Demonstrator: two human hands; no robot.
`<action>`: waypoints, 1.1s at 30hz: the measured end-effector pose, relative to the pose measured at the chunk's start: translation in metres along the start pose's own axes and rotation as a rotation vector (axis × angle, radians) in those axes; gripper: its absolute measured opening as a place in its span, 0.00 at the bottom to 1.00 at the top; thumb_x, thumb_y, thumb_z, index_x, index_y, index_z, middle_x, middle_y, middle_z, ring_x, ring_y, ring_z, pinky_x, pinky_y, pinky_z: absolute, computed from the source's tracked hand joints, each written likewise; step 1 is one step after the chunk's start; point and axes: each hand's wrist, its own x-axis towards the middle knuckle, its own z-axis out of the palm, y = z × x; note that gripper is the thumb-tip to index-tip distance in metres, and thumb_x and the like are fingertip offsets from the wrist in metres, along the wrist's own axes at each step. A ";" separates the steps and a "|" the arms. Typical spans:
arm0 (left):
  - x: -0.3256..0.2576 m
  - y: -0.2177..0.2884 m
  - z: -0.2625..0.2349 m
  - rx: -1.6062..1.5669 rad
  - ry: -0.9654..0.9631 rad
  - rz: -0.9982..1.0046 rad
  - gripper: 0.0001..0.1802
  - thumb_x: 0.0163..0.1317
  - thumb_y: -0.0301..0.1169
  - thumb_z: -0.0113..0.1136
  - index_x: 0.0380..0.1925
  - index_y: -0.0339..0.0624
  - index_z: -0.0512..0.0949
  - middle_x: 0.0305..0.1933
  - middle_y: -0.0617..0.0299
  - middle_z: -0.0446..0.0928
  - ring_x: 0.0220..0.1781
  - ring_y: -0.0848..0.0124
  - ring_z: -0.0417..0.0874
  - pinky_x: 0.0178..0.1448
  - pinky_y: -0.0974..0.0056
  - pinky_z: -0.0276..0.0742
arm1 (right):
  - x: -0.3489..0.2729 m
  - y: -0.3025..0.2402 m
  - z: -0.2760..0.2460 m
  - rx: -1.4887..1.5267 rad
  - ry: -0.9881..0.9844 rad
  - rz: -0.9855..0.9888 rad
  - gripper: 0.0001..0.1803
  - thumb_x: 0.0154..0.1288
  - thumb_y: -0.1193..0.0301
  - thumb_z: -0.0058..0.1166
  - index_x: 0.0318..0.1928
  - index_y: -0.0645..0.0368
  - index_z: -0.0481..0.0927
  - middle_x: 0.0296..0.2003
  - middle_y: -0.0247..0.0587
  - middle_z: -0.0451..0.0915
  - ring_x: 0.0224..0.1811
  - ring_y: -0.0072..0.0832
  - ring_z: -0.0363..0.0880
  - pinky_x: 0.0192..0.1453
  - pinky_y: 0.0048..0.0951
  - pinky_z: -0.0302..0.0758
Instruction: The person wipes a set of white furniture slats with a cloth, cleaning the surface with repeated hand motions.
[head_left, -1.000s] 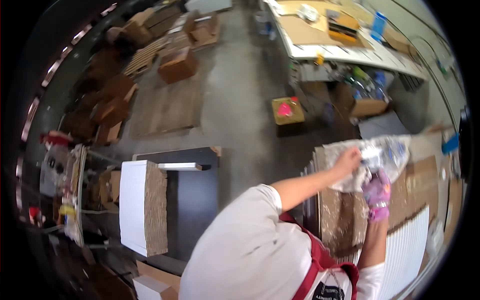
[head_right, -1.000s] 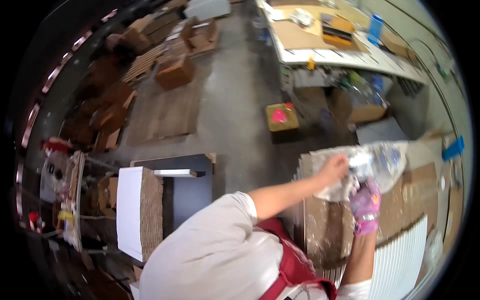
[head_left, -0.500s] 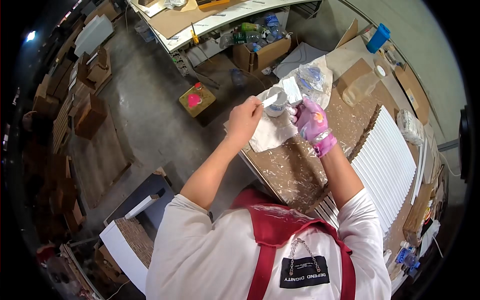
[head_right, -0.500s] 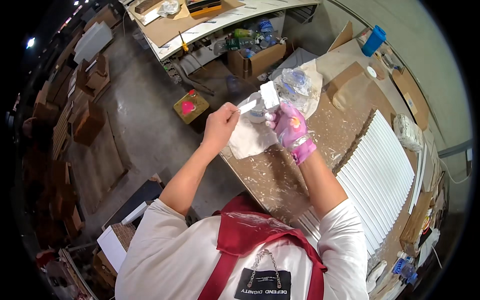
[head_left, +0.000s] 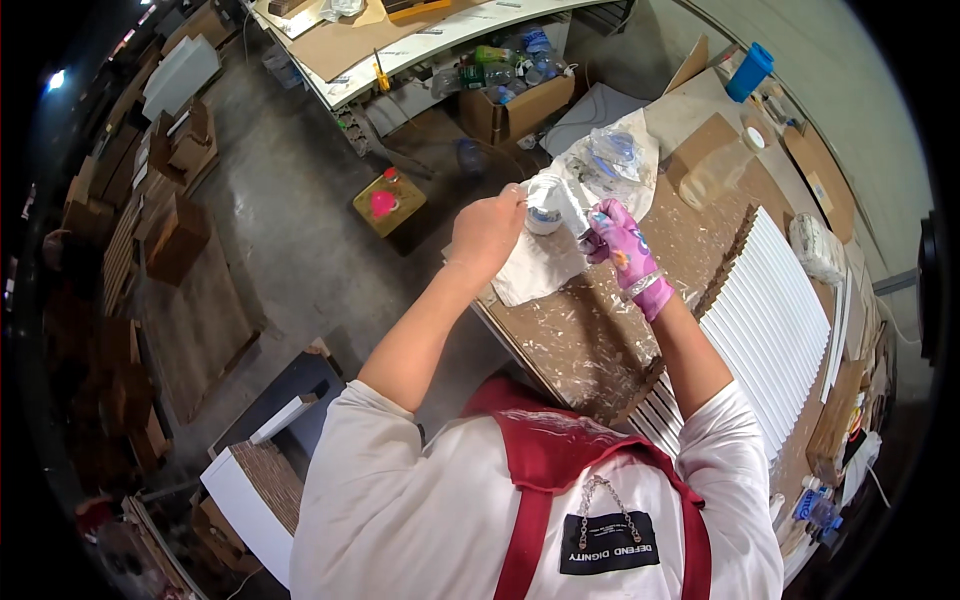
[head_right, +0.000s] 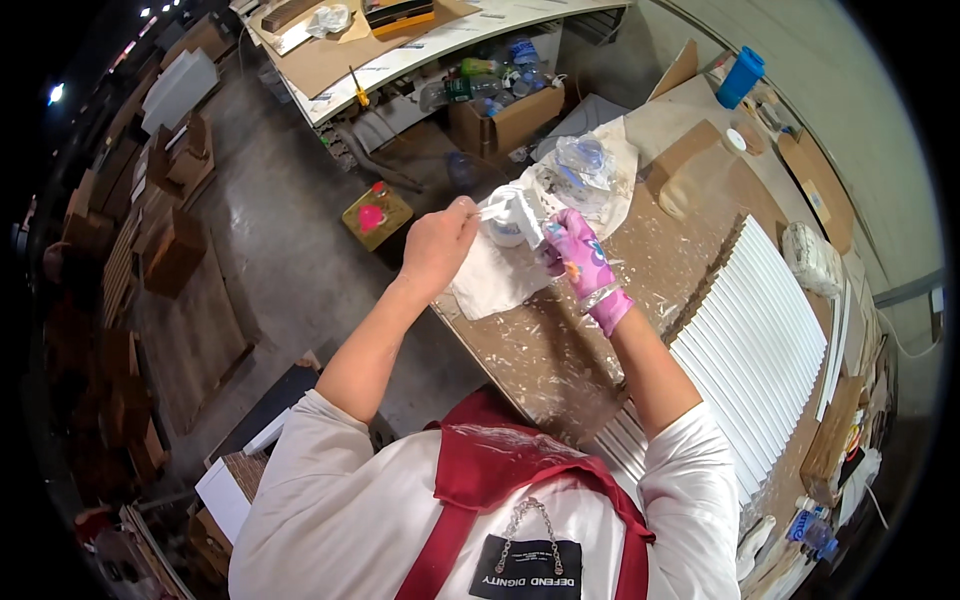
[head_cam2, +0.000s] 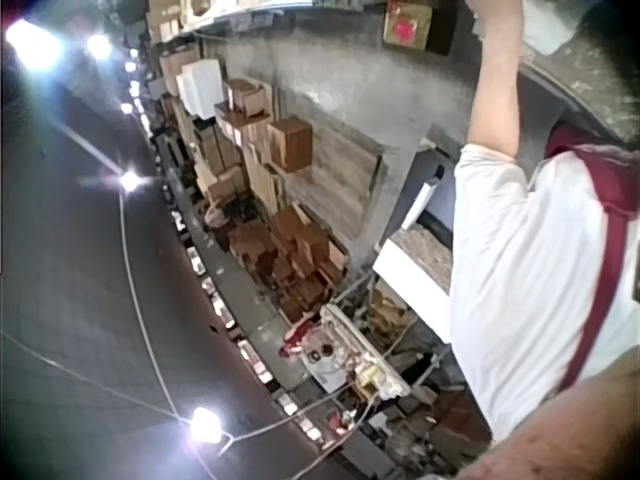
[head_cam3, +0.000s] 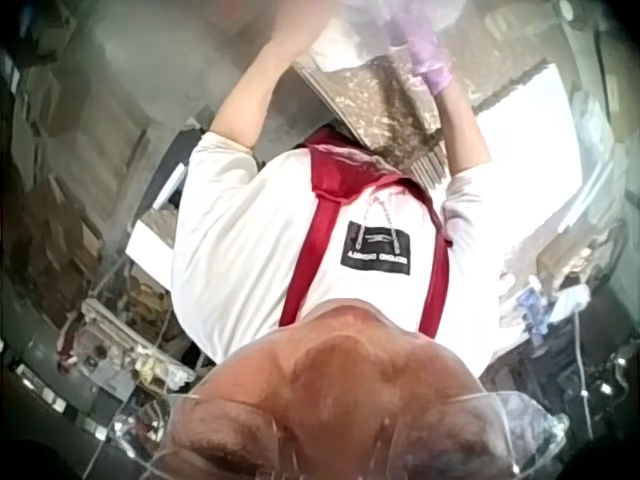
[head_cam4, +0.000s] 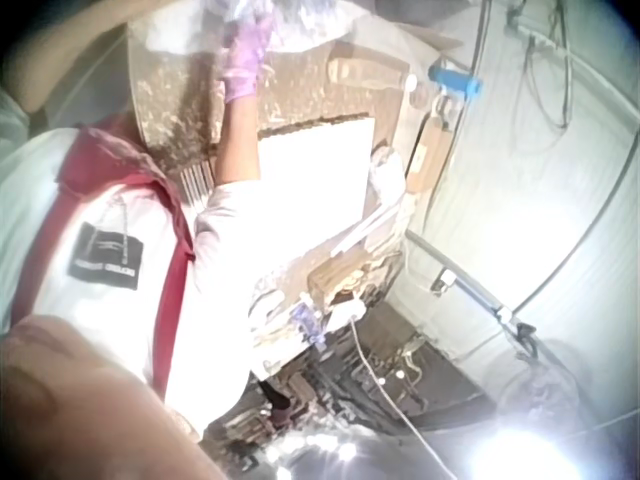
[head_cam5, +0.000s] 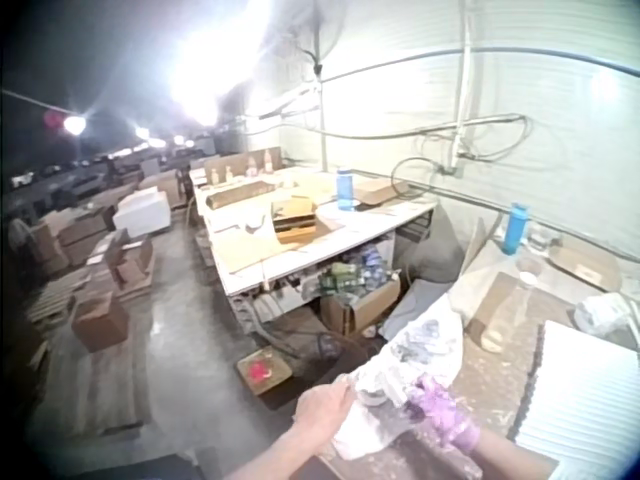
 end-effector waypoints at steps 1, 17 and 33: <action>0.001 -0.003 -0.001 -0.010 0.024 -0.003 0.05 0.65 0.32 0.52 0.34 0.42 0.73 0.21 0.53 0.77 0.25 0.56 0.79 0.31 0.55 0.72 | -0.002 -0.002 -0.002 0.056 -0.015 0.075 0.10 0.71 0.63 0.43 0.44 0.54 0.68 0.30 0.34 0.75 0.28 0.22 0.74 0.30 0.24 0.72; -0.022 -0.005 0.030 -1.171 -0.018 -0.459 0.05 0.68 0.28 0.50 0.31 0.44 0.71 0.20 0.70 0.68 0.23 0.81 0.65 0.29 0.73 0.59 | 0.010 0.021 0.012 0.937 -0.126 0.213 0.15 0.67 0.64 0.50 0.50 0.57 0.71 0.38 0.38 0.77 0.34 0.28 0.74 0.32 0.28 0.71; -0.009 -0.015 0.044 -0.954 0.063 -0.427 0.05 0.67 0.27 0.52 0.30 0.40 0.72 0.21 0.68 0.69 0.22 0.82 0.67 0.26 0.73 0.62 | -0.008 -0.008 0.016 0.448 0.080 0.060 0.09 0.68 0.64 0.48 0.41 0.56 0.69 0.33 0.35 0.74 0.31 0.23 0.72 0.32 0.26 0.70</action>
